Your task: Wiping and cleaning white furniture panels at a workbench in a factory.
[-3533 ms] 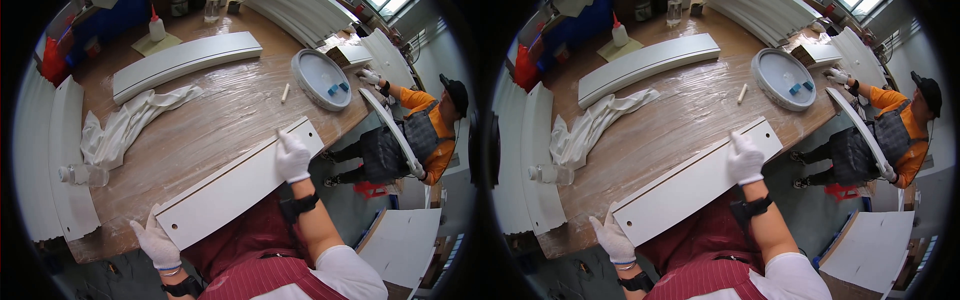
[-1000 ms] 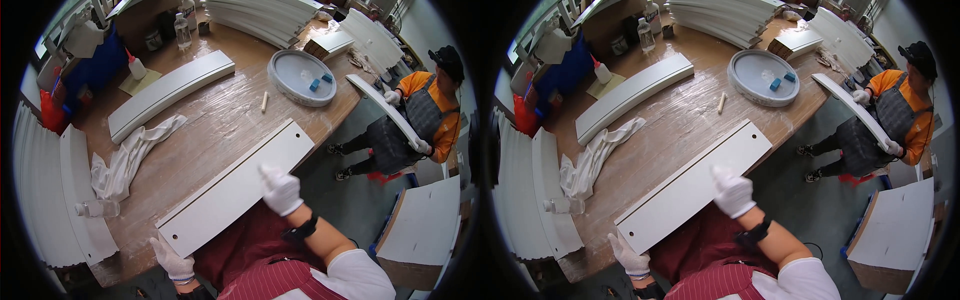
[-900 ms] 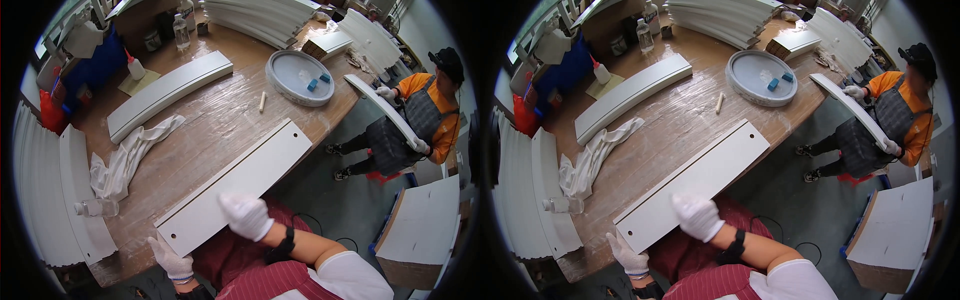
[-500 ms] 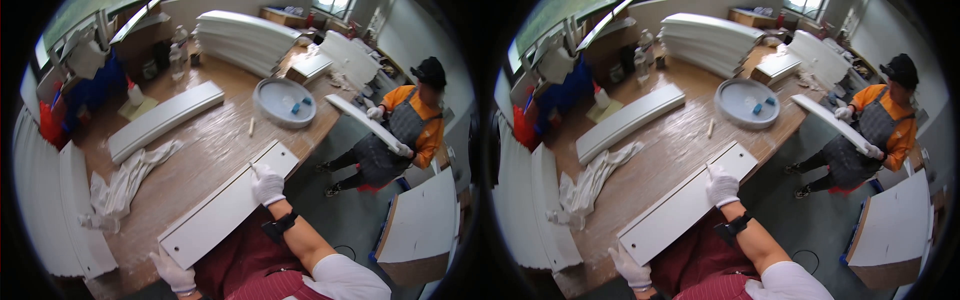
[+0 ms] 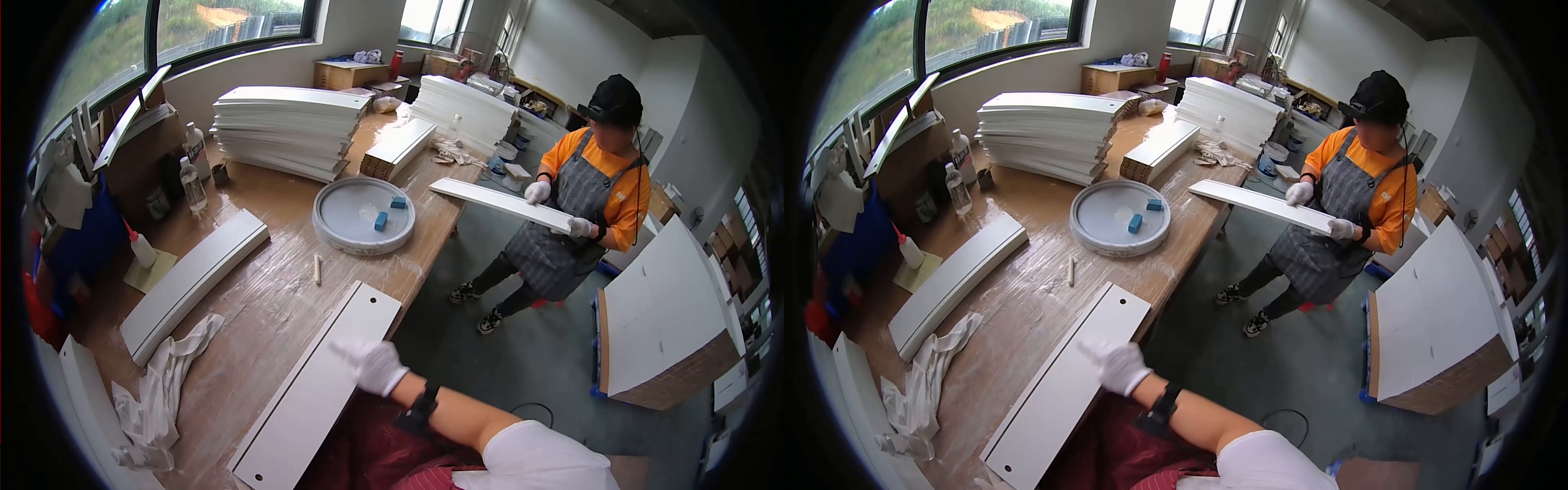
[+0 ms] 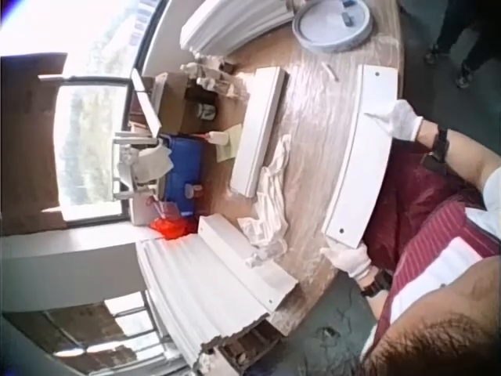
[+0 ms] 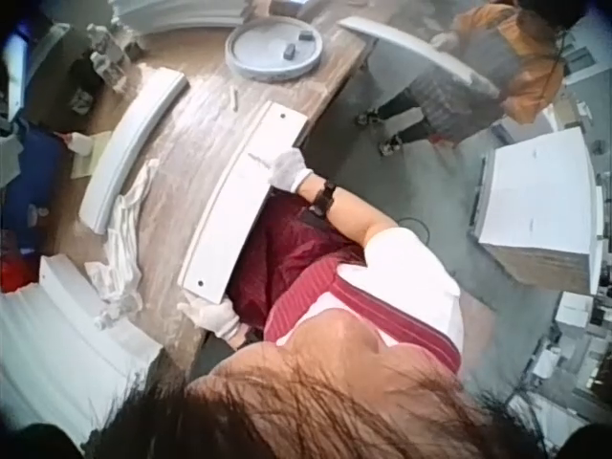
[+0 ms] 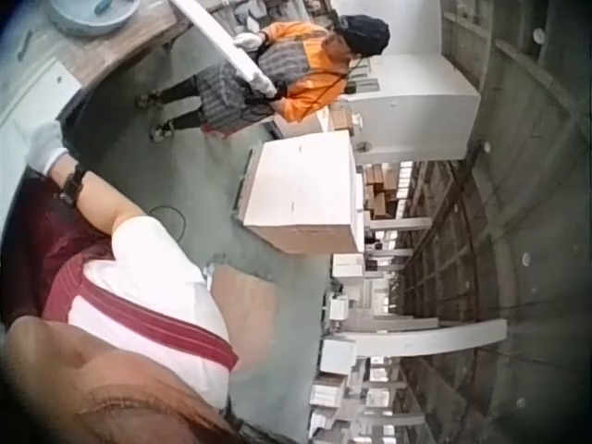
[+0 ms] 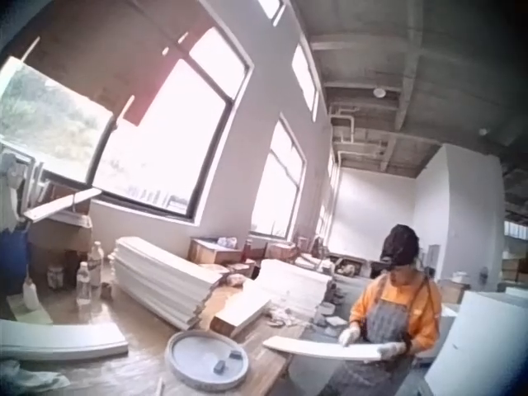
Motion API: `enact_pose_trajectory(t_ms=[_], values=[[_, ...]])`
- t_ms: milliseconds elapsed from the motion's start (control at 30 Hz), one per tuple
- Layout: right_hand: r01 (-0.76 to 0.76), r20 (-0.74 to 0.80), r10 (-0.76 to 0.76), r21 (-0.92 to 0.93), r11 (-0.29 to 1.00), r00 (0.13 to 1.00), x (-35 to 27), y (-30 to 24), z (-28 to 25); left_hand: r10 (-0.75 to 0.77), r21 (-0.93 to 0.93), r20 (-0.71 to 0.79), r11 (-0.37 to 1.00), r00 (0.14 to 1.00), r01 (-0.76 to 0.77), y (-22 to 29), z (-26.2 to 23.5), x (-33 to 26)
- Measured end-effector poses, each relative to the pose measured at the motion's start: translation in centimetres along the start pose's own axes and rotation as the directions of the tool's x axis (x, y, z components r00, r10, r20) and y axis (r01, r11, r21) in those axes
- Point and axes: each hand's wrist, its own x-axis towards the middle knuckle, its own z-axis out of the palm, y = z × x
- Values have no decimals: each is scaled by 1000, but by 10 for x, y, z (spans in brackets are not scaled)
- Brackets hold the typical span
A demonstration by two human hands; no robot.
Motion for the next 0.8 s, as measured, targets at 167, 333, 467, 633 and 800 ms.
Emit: enact_pose_trajectory(t_ms=[167, 333, 467, 633, 800], values=[[-489, -146, 467, -310, 815, 872, 41, 122, -65, 190, 340, -407, 939, 893, -44, -12, 28, 4], [-171, -182, 154, -83, 982, 971, 10, 82, -49, 223, 355, -378, 931, 899, -82, -23, 21, 14], [34, -56, -27, 133, 991, 998, -18, -37, -28, 222, 378, -359, 923, 907, -76, -18, 21, 5], [280, 56, -338, 442, 852, 940, -55, -140, -29, 208, 327, -361, 941, 909, -85, -21, 30, 8], [-73, -181, 97, 134, 988, 979, -16, -45, -36, 183, 169, -339, 977, 923, -132, -20, 27, 10]])
